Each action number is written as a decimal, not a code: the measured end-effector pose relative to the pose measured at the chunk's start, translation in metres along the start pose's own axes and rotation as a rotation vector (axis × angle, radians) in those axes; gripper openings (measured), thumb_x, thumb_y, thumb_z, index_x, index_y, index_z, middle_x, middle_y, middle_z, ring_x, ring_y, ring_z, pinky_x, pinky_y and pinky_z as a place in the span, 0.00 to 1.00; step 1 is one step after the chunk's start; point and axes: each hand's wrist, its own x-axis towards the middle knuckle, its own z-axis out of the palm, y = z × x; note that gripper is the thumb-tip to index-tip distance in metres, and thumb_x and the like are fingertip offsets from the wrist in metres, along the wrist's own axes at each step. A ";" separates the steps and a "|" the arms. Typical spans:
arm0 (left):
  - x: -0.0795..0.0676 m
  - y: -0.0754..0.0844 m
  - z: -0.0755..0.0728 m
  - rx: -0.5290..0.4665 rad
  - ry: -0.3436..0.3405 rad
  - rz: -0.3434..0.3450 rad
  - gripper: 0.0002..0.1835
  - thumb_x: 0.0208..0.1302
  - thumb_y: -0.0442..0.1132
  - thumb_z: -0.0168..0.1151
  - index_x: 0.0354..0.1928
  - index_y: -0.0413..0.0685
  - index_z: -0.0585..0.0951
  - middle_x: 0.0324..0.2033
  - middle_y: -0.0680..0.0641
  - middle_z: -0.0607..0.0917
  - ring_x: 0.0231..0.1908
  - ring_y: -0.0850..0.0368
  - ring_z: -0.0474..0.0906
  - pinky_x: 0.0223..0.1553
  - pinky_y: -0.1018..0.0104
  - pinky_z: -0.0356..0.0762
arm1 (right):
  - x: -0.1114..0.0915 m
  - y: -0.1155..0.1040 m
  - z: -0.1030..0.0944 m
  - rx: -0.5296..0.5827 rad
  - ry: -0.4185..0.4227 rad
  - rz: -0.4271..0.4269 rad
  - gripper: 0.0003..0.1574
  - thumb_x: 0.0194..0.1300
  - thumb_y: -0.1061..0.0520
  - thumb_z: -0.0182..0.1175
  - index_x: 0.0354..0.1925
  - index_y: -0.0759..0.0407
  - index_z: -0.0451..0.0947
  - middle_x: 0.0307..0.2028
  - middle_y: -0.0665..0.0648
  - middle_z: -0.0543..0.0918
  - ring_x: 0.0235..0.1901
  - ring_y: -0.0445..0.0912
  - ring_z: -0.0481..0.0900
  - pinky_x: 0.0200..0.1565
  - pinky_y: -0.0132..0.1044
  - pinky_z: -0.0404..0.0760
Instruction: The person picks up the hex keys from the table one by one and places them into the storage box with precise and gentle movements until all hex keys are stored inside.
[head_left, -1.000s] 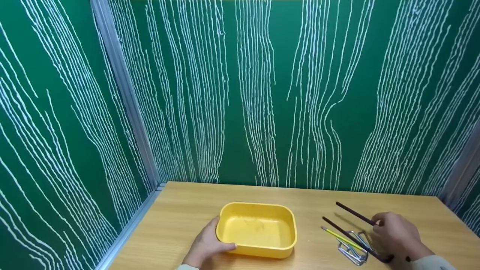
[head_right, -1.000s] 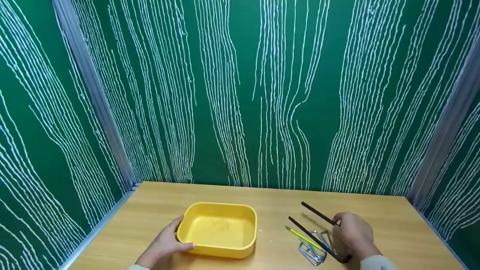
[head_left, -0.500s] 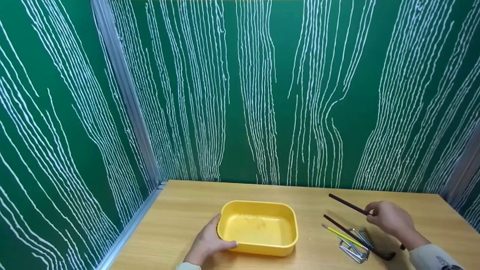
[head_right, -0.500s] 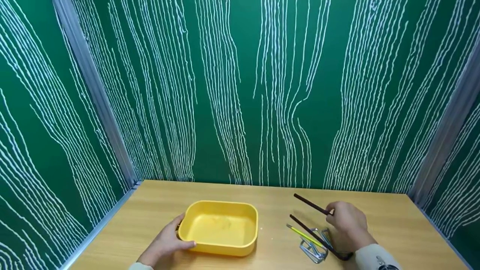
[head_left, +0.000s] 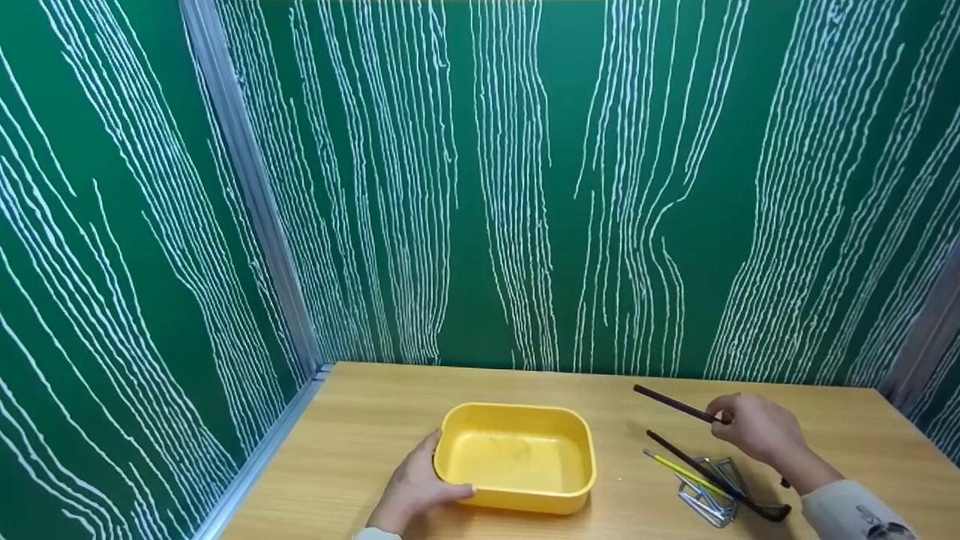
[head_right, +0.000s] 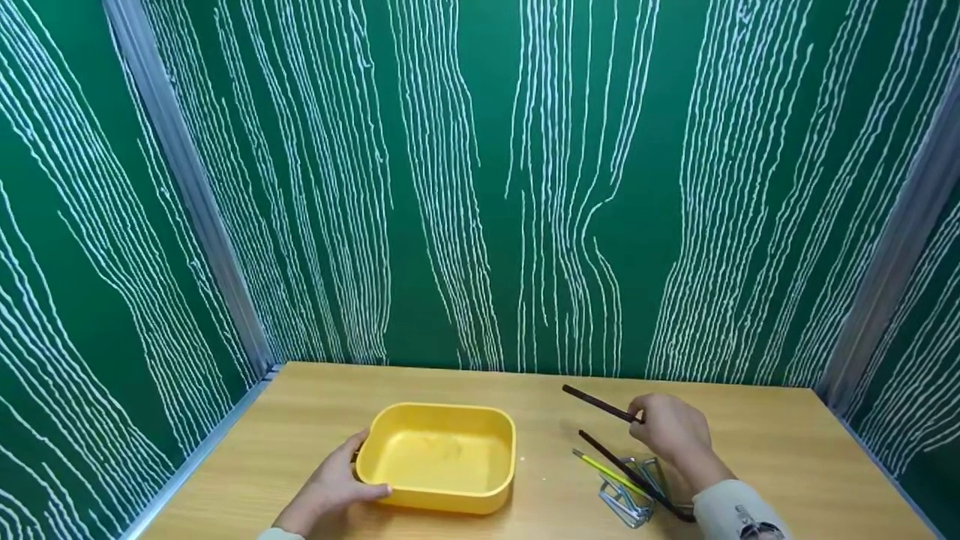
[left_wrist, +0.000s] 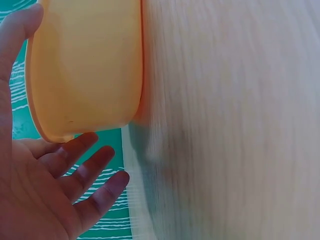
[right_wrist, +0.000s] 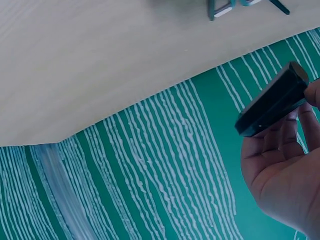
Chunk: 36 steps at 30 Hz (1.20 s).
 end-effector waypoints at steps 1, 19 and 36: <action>0.000 0.000 0.000 -0.001 0.000 -0.003 0.62 0.17 0.62 0.74 0.64 0.54 0.58 0.59 0.51 0.67 0.55 0.56 0.65 0.58 0.49 0.57 | 0.001 -0.002 0.000 0.001 0.003 -0.008 0.11 0.48 0.56 0.59 0.34 0.52 0.80 0.25 0.49 0.77 0.22 0.43 0.68 0.18 0.34 0.62; 0.000 -0.001 0.001 0.002 0.020 -0.001 0.64 0.14 0.64 0.73 0.63 0.55 0.58 0.58 0.52 0.68 0.52 0.57 0.67 0.58 0.51 0.60 | 0.012 -0.042 0.003 -0.005 0.094 -0.132 0.10 0.47 0.57 0.58 0.33 0.50 0.80 0.24 0.48 0.77 0.19 0.40 0.67 0.15 0.33 0.62; 0.000 -0.001 -0.001 0.017 0.014 -0.013 0.65 0.13 0.66 0.72 0.64 0.55 0.58 0.59 0.52 0.67 0.54 0.57 0.65 0.59 0.51 0.58 | 0.023 -0.080 0.012 0.044 0.139 -0.164 0.08 0.47 0.56 0.60 0.31 0.48 0.80 0.24 0.46 0.75 0.23 0.41 0.68 0.20 0.31 0.66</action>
